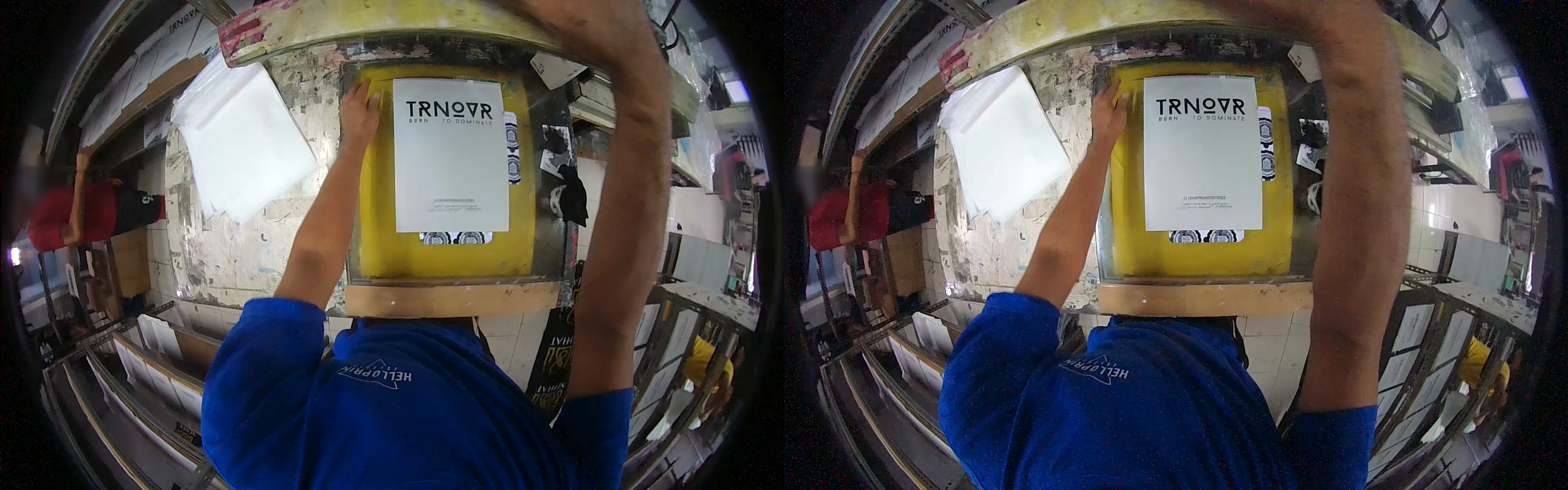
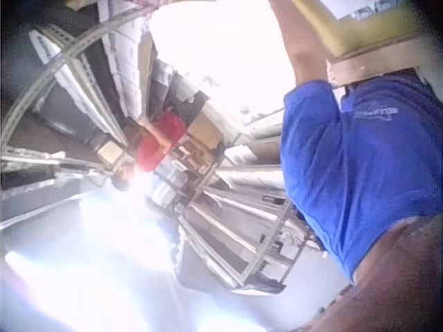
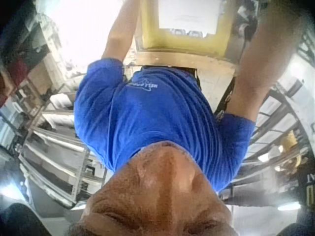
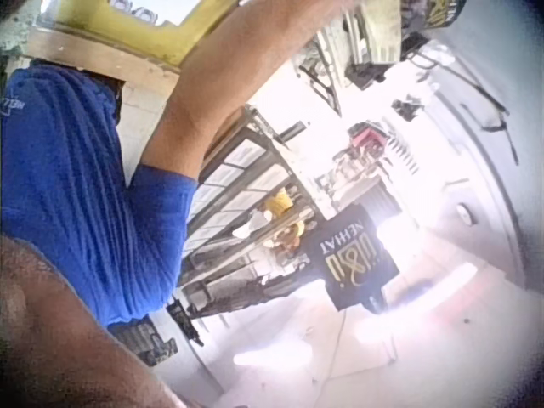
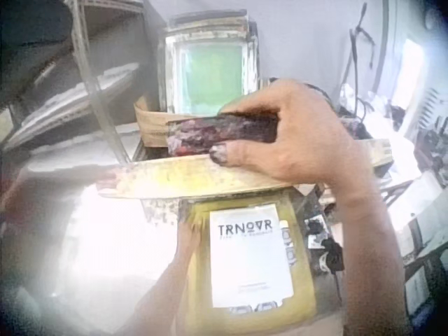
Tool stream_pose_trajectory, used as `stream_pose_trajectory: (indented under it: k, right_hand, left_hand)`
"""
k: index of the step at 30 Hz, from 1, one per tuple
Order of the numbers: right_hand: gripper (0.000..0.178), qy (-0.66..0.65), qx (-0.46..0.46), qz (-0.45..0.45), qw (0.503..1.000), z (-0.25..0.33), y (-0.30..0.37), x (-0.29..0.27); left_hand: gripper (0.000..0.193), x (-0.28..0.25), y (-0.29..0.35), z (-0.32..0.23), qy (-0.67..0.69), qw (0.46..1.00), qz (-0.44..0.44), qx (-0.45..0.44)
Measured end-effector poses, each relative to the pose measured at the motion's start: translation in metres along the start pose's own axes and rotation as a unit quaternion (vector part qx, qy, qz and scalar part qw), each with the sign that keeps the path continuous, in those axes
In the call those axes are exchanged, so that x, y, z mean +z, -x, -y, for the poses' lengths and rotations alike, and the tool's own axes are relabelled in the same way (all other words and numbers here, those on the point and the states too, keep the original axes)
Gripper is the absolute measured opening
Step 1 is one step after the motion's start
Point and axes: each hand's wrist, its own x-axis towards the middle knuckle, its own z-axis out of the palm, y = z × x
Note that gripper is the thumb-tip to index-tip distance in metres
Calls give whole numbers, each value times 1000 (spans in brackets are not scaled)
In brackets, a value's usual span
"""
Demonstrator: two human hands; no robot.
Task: The person performs screen printing by placing sheets of paper under a screen frame, applying ink with a squeegee, and lifting the frame to reveal the printed design.
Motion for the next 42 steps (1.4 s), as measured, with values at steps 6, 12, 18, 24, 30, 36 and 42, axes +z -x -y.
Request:
stream_pose_trajectory:
  k: [6,12,18,24,30,36,42]
  right_hand:
    - [37,-186,-16,-78,979,-26,9,25]
    - [42,-255,-82,-22,963,-29,5,15]
    - [51,-288,8,21,957,-16,7,15]
    - [50,-178,-61,36,981,-14,-2,-4]
    - [43,-79,-15,14,997,-11,-4,-3]
    - [39,-138,0,-21,990,-22,-6,-1]
    - [40,-115,-21,-18,993,-19,-11,-2]
  left_hand:
    - [32,29,-28,-20,-135,976,154,-73]
    - [19,50,-23,-29,-176,978,88,-65]
    - [16,40,-33,-44,-164,972,146,-90]
    - [16,21,-21,-52,114,979,44,-165]
    - [13,-76,0,-23,256,945,-97,-180]
    - [12,-210,72,61,251,901,-253,-249]
    - [9,-325,153,142,125,868,-385,-286]
